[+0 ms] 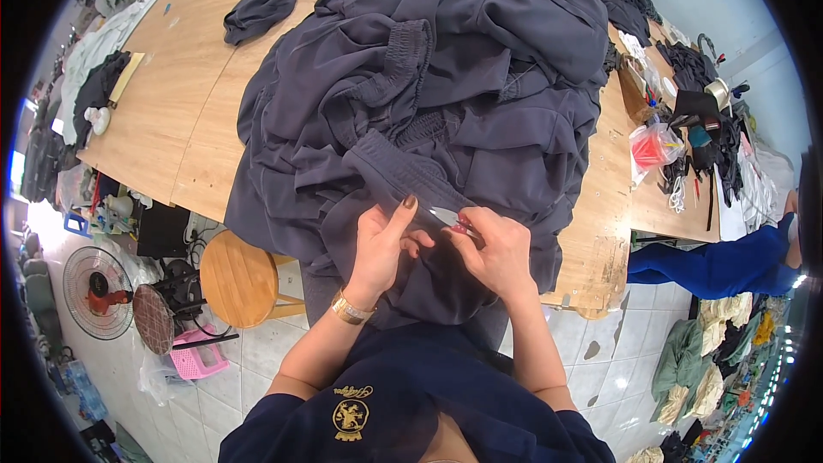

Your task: Sort and inspect finished garments at a textile manufacturing facility.

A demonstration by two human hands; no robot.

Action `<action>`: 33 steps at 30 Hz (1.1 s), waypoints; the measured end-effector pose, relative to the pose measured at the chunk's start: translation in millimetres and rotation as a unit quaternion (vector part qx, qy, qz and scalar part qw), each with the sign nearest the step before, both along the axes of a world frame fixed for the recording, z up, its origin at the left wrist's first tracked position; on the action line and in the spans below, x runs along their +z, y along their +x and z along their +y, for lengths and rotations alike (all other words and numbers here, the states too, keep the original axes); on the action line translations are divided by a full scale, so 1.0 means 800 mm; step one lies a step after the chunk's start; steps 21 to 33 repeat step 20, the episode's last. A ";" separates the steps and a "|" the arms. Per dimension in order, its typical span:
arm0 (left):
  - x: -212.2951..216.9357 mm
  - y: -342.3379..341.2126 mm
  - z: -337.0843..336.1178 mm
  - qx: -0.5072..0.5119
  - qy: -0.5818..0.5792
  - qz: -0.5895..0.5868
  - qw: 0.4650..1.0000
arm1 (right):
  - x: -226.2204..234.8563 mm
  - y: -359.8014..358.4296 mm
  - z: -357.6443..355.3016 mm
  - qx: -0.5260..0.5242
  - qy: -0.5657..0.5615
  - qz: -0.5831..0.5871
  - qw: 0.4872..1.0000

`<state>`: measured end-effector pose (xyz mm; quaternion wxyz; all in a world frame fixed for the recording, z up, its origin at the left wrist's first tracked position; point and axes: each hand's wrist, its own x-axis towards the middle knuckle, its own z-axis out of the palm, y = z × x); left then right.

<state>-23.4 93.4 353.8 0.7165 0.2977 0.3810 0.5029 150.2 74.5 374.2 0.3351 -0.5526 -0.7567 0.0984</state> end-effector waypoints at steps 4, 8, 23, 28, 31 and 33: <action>-0.001 0.001 0.000 0.003 0.001 0.004 1.000 | 0.001 -0.002 0.002 0.003 0.010 0.007 1.000; 0.001 0.002 0.000 0.004 0.001 0.003 1.000 | -0.001 -0.001 0.002 -0.002 0.008 -0.003 1.000; -0.002 0.005 0.000 0.008 0.019 0.021 1.000 | 0.001 -0.002 0.002 -0.006 0.009 -0.030 0.999; -0.002 0.005 0.000 0.008 0.019 0.021 1.000 | 0.001 -0.002 0.002 -0.006 0.009 -0.030 0.999; -0.002 0.005 0.000 0.008 0.019 0.021 1.000 | 0.001 -0.002 0.002 -0.006 0.009 -0.030 0.999; -0.002 0.005 0.000 0.008 0.019 0.021 1.000 | 0.001 -0.002 0.002 -0.006 0.009 -0.030 0.999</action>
